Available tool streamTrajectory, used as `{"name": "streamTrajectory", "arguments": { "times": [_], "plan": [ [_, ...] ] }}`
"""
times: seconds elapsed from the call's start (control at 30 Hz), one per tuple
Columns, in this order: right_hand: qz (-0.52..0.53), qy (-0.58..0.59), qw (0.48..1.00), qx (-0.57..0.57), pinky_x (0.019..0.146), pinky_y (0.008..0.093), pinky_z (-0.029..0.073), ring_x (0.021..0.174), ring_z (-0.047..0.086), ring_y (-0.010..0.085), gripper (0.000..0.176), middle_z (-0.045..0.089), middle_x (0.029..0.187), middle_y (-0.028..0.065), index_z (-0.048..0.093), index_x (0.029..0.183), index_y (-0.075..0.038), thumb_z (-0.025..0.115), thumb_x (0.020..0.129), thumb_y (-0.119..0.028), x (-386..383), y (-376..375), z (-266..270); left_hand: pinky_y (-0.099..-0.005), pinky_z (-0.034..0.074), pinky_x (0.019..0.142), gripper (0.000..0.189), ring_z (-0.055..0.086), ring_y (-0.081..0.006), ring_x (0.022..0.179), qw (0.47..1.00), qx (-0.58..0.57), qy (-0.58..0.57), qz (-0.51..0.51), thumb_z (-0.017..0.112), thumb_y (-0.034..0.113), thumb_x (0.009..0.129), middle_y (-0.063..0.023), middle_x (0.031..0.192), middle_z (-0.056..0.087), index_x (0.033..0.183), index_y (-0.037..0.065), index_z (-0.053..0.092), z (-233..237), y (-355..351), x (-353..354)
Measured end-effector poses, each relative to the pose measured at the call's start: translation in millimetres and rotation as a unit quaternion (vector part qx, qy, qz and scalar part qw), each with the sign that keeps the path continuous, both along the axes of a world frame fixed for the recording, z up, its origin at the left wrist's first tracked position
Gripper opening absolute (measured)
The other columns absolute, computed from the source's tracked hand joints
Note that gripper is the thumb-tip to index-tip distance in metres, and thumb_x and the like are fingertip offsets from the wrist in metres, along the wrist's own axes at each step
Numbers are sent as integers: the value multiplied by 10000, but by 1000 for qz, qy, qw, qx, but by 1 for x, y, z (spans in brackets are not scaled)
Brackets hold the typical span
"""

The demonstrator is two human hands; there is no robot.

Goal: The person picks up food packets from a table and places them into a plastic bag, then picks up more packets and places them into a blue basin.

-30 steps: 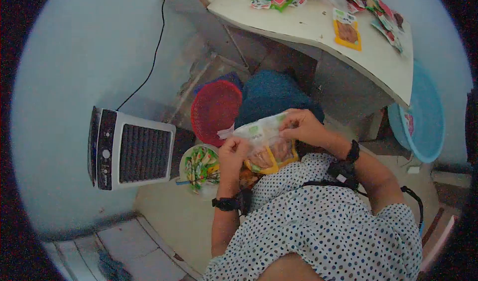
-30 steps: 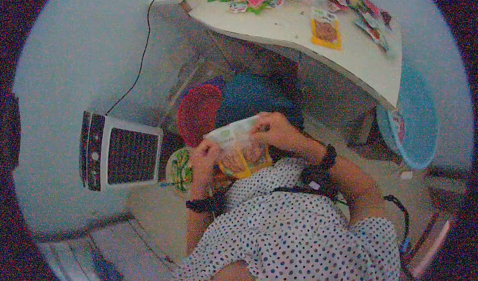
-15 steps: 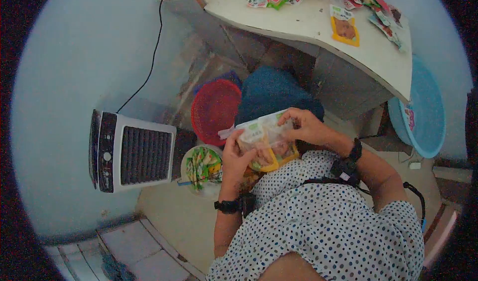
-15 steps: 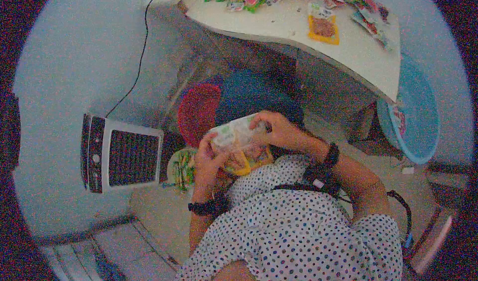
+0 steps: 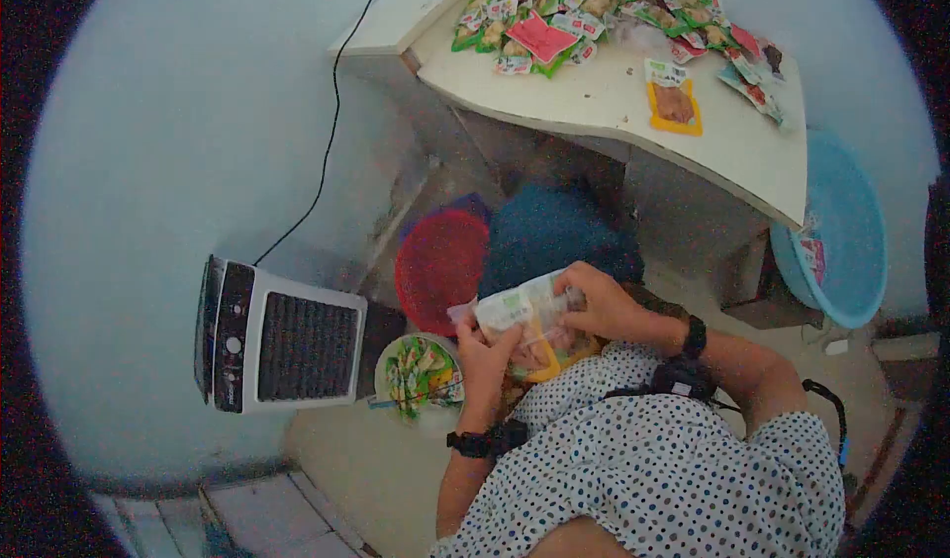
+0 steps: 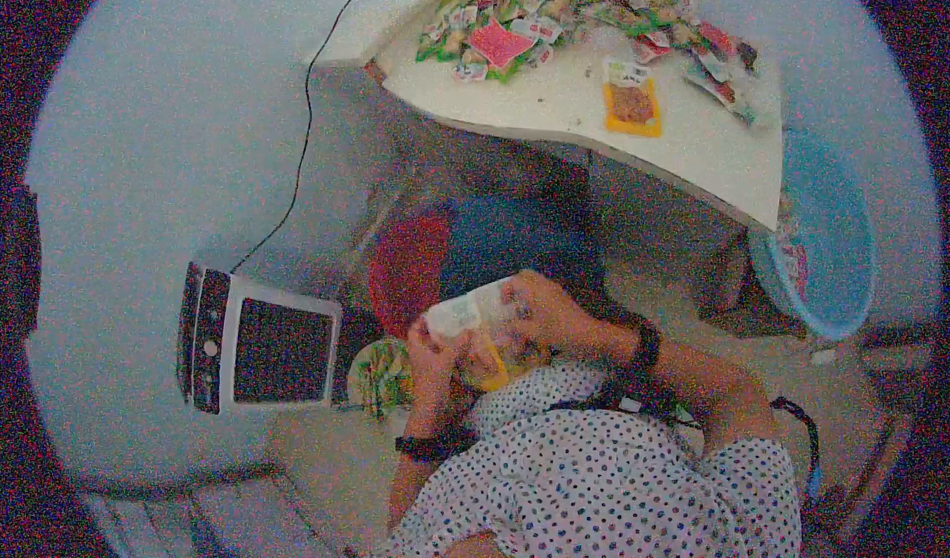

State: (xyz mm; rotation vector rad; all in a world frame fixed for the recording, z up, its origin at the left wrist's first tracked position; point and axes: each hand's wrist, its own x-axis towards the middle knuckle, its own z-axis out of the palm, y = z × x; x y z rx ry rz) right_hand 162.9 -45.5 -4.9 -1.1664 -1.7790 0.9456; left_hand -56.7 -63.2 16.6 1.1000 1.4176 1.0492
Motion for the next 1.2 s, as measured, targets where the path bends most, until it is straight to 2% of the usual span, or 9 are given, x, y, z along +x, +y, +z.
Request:
{"name": "streamTrajectory", "arguments": {
  "times": [0.1,0.3,0.53,0.67,0.73,0.83,0.97,1.07,1.2],
  "plan": [
    [17,-25,999,24,812,368,499,981,561,296,373,537,1044,141,571,1016,-48,755,696,-101,5,-2,-2,-314,524,829,455,624,-174,988,975,-116,137,-135,713,106,830,-99,1132,629,1223,-6,512,21,5,-12],
    [-52,-146,981,117,862,396,483,1021,543,327,404,531,1071,155,631,1023,-51,792,666,-152,2,-11,23,-298,514,840,429,619,-148,981,989,-101,-15,-109,702,89,834,-75,1138,632,1220,0,536,32,-9,-2],
    [-100,-243,963,58,760,430,469,973,572,323,327,569,1053,175,661,966,-68,787,684,-176,8,-19,55,-296,515,814,420,629,-153,949,987,84,125,-61,771,109,782,-72,1049,661,1137,11,569,59,-18,15],
    [2,52,989,-135,825,464,515,941,635,353,292,643,1092,193,646,1053,-71,658,808,-231,16,-16,64,-339,514,771,330,658,-246,865,909,266,295,-128,760,71,733,-112,1001,672,1015,26,594,84,-18,31],
    [48,266,914,-302,819,455,524,886,662,312,292,681,1021,152,632,1090,-74,598,869,-262,21,-17,67,-362,511,738,271,659,-295,842,786,480,339,-193,738,51,715,-131,1001,671,946,43,596,75,-6,32],
    [102,543,718,-422,824,423,535,943,663,255,363,685,1046,106,608,1149,-63,524,928,-339,42,-26,91,-379,500,713,205,650,-306,875,715,444,471,-263,695,58,728,-136,1037,673,890,73,572,81,-7,45],
    [161,670,635,-349,809,373,547,966,664,225,449,680,1062,93,604,1171,-31,496,954,-409,56,-33,111,-378,480,692,137,647,-278,915,647,561,442,-266,661,129,813,-132,1076,675,883,95,548,98,-9,76],
    [33,508,805,-304,796,356,549,937,670,206,356,680,1063,80,611,1156,-30,544,955,-316,67,-49,109,-387,467,704,171,645,-282,952,609,618,435,-239,654,215,867,-125,1105,670,906,101,532,91,-8,93],
    [-13,534,801,-272,780,355,554,915,673,192,273,683,1053,82,619,1131,-7,589,936,-195,83,-49,90,-413,486,783,183,619,-310,1036,593,625,415,-293,648,177,859,-153,1158,639,994,91,558,94,1,112]
  ]
}}
